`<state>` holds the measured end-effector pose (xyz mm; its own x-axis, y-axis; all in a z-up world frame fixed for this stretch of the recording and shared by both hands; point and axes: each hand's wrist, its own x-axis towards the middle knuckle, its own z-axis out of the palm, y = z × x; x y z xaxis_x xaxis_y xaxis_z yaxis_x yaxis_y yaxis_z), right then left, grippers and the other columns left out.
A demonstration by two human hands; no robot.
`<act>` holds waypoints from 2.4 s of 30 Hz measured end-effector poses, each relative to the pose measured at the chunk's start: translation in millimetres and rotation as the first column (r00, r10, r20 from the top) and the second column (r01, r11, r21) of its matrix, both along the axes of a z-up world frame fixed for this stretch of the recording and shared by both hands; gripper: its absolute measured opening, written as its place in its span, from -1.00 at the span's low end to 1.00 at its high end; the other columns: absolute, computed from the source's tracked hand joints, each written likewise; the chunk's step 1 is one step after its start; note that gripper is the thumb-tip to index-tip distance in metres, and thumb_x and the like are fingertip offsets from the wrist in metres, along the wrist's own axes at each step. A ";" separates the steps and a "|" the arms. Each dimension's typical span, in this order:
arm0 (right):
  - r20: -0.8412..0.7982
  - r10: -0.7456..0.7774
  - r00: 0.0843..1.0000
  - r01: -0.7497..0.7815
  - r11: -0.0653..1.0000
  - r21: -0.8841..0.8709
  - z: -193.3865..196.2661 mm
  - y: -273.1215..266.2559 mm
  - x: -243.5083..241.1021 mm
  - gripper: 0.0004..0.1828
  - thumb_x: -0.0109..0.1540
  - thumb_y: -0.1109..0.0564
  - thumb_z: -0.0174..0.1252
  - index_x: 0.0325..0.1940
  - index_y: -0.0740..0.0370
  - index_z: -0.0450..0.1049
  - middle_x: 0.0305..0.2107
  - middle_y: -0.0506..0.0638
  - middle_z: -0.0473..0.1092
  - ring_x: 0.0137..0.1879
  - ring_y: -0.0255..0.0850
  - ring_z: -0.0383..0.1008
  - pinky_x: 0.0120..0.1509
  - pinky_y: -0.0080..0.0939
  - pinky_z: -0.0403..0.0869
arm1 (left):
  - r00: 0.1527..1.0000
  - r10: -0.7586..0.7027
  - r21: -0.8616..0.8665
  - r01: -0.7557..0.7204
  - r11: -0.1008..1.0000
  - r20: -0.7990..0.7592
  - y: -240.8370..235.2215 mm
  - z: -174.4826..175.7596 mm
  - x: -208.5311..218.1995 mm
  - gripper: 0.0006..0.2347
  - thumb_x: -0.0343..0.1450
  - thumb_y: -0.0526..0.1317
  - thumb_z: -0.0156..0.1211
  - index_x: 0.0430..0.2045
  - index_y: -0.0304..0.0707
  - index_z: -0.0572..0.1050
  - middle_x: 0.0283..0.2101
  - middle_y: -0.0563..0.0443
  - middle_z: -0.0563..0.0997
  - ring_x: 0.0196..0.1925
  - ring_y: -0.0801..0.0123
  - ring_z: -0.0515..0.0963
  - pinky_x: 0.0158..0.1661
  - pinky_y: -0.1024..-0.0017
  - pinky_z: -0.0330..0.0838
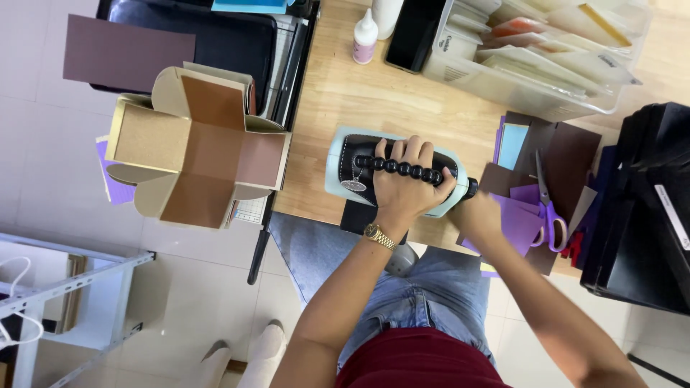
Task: Cutting cardstock to size and using a manual embossing machine to add texture to the paper.
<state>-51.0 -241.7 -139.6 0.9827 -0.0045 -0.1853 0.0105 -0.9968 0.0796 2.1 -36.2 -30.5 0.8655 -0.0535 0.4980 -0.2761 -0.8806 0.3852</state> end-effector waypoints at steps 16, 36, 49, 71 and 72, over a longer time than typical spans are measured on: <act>0.333 0.164 0.929 -0.100 0.974 -0.201 -42.7 -18.7 44.3 -0.85 0.09 0.00 0.15 -0.58 -0.07 0.42 -0.74 -0.12 0.35 -0.51 0.00 0.54 -0.41 -0.08 0.52 | 0.998 0.002 0.005 -0.002 1.000 0.061 2.9 -0.8 1.0 -0.69 0.21 0.10 0.00 -0.49 -0.10 0.48 -0.37 0.09 0.44 -0.19 0.25 0.58 0.19 -0.01 0.24; 0.092 0.014 0.996 -0.005 0.995 -0.098 -25.3 -10.9 52.9 -0.82 0.26 -0.04 0.07 -0.17 -0.22 0.59 -0.47 -0.01 0.55 -0.25 0.04 0.67 -0.15 0.03 0.63 | 0.988 0.068 -0.036 -0.063 0.997 0.136 -4.3 -12.6 -0.6 -0.65 0.27 0.11 -0.03 -0.38 -0.07 0.57 -0.21 0.09 0.63 0.03 0.25 0.62 0.26 0.09 0.26; 0.203 0.109 0.973 -0.052 0.963 -0.265 83.5 -35.0 87.6 -0.80 0.10 -0.14 0.17 -0.22 -0.43 0.61 -0.56 -0.22 0.52 -0.36 -0.14 0.63 -0.25 -0.14 0.58 | 0.985 0.041 -0.018 -0.039 0.999 0.169 -2.1 -14.8 -1.2 -0.55 0.30 0.18 -0.10 -0.33 -0.18 0.58 -0.20 -0.01 0.65 0.04 0.21 0.63 0.26 0.07 0.28; 0.053 -0.004 0.999 0.014 0.983 -0.182 -16.7 8.8 24.1 -0.62 0.14 -0.04 0.09 -0.29 0.30 0.65 -0.60 0.09 0.50 -0.26 -0.01 0.62 -0.15 -0.32 0.54 | 0.993 -0.073 0.022 0.072 0.997 0.090 9.3 1.7 -6.2 -0.50 0.36 0.20 -0.08 -0.22 -0.26 0.56 -0.13 -0.09 0.65 0.06 0.14 0.62 0.26 0.06 0.26; 0.056 -0.003 0.998 0.014 0.983 -0.185 2.6 7.7 9.9 -0.62 0.14 -0.04 0.09 -0.29 0.30 0.65 -0.60 0.09 0.50 -0.26 -0.01 0.62 -0.15 -0.32 0.54 | 0.993 -0.073 0.020 0.071 0.997 0.094 8.8 0.5 -3.5 -0.50 0.36 0.20 -0.08 -0.22 -0.26 0.56 -0.13 -0.09 0.65 0.06 0.14 0.62 0.26 0.06 0.26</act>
<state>-41.0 -233.9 -137.0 0.9912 -0.0421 -0.1256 -0.0077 -0.9649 0.2626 -1.4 -27.4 -30.0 0.8084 -0.1228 0.5756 -0.3734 -0.8630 0.3404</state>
